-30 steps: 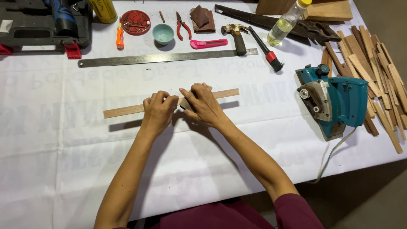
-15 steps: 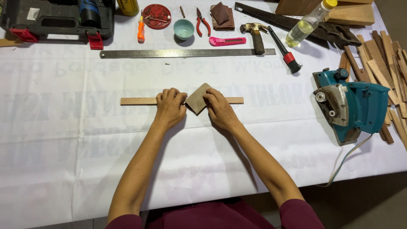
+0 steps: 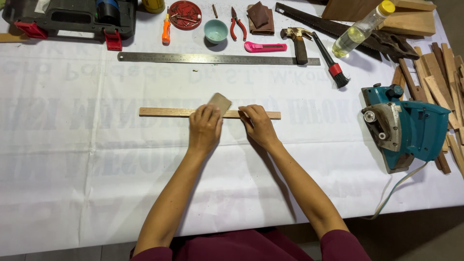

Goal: Sanding a small wooden strip using sandpaper on a workbench.

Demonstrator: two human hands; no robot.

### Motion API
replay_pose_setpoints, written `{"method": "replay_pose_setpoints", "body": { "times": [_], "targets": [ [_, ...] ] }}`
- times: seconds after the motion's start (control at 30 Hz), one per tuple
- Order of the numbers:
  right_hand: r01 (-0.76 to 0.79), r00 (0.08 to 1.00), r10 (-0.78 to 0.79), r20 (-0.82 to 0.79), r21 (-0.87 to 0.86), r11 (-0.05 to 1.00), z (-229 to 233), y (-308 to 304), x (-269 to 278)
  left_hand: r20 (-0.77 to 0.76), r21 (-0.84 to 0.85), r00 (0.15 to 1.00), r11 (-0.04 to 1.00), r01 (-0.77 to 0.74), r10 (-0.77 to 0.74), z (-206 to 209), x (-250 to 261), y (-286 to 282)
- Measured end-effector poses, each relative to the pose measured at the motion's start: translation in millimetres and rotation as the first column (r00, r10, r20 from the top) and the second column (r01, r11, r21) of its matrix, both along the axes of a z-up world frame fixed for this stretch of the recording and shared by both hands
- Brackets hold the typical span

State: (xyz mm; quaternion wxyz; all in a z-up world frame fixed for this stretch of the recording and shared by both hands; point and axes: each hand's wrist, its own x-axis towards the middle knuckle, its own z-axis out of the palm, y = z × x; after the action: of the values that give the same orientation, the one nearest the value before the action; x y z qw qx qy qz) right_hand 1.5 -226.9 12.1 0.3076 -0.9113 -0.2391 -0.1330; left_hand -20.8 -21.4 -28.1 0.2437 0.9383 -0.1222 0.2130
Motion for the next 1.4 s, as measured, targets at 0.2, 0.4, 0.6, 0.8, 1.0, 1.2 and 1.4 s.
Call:
{"method": "replay_pose_setpoints", "body": {
  "times": [0.2, 0.4, 0.6, 0.8, 1.0, 1.2, 1.4],
  "targets": [
    [-0.016, 0.999, 0.014, -0.035, -0.057, 0.998, -18.1, -5.0, 6.1, -0.045, 0.037, 0.993, 0.993, -0.108, 0.11, -19.6, 8.1, -22.3],
    [-0.013, 1.0, 0.01, -0.026, -0.135, 0.991, -10.6, -3.3, 1.7, 0.029, 0.017, 0.997, 0.997, -0.075, 0.074, 20.1, -5.9, -11.0],
    [-0.012, 1.0, 0.01, -0.016, -0.18, 0.984, -12.1, -2.1, 2.0, 0.06, 0.075, 0.972, 0.97, -0.23, 0.226, 27.6, -10.0, 30.3],
    [-0.009, 1.0, 0.007, -0.015, -0.192, 0.981, -4.1, 5.0, -0.9, 0.032, 0.003, 0.992, 0.992, -0.126, 0.126, 36.6, -5.9, 7.0],
    [0.029, 0.999, -0.035, -0.032, -0.175, 0.984, -13.4, 8.6, -3.6, 0.09, 0.06, 0.949, 0.949, -0.309, 0.303, 29.9, -14.2, 81.7],
    [0.031, 0.998, -0.039, -0.049, -0.155, 0.987, -13.5, 14.2, -1.0, 0.036, 0.013, 0.971, 0.972, -0.235, 0.235, 16.0, -4.0, 34.8],
    [0.004, 0.999, 0.003, 0.037, -0.196, 0.981, -5.5, 18.4, -0.4, 0.014, 0.055, 0.968, 0.966, -0.251, 0.251, 6.3, -8.1, 67.9]
  ]
}}
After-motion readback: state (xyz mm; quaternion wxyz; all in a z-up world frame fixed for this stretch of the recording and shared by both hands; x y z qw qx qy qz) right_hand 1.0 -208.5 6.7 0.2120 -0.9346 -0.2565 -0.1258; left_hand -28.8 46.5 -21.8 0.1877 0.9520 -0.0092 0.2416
